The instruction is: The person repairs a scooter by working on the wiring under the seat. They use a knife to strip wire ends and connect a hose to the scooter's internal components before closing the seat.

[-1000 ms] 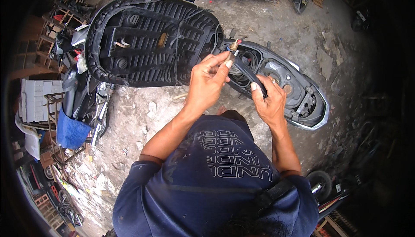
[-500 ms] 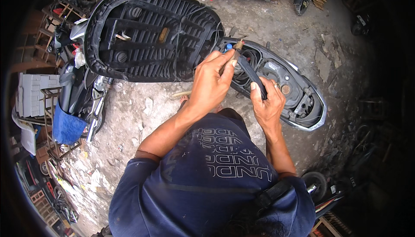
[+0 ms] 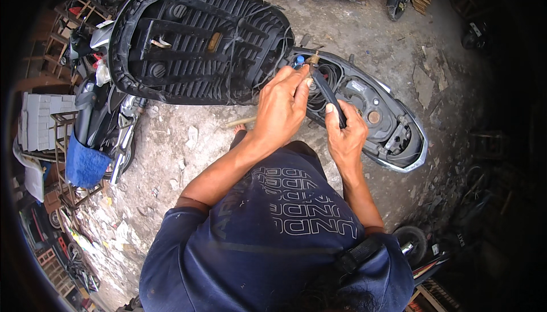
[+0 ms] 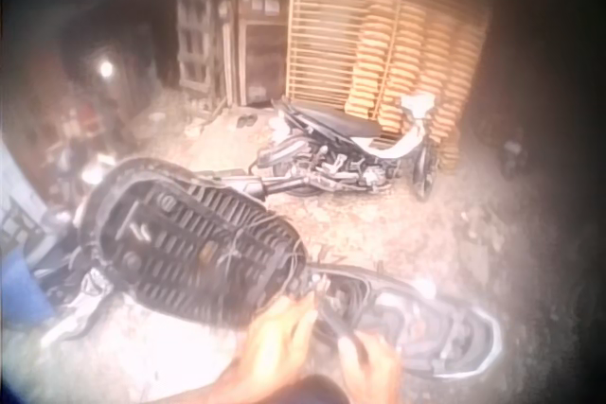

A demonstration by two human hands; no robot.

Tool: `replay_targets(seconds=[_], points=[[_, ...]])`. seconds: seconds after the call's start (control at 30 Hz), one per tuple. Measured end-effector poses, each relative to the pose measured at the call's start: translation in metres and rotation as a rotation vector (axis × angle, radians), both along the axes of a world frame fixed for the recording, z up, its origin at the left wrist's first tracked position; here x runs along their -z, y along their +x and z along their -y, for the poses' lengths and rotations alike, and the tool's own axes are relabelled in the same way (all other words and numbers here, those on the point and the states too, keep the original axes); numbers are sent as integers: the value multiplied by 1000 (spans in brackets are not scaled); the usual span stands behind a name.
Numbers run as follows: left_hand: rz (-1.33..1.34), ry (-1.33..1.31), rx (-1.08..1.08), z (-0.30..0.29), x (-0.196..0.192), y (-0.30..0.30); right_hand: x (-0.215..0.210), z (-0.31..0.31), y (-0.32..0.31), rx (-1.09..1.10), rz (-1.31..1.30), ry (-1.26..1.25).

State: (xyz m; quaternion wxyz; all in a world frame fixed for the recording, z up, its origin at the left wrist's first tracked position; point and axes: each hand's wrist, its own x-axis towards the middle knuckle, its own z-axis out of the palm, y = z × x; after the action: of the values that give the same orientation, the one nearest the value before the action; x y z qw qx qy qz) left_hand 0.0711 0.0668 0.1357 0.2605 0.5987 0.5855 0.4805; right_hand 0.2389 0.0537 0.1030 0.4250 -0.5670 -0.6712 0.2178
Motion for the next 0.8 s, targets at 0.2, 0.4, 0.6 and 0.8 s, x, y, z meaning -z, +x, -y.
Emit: replay_targets(seconds=[0.2, 0.4, 0.6, 0.8], points=[[154, -45, 3, -3, 2, -1, 11, -1, 8, -72, -222, -143], [147, -18, 43, -2, -4, 6, 12, -15, 20, -112, -630, -180], [212, -19, 133, 6, 1, 19, -15, -43, -15, -79, -831, -342], [717, -261, 149, 0, 7, 5, 16, -40, -7, -40, -939, -375]])
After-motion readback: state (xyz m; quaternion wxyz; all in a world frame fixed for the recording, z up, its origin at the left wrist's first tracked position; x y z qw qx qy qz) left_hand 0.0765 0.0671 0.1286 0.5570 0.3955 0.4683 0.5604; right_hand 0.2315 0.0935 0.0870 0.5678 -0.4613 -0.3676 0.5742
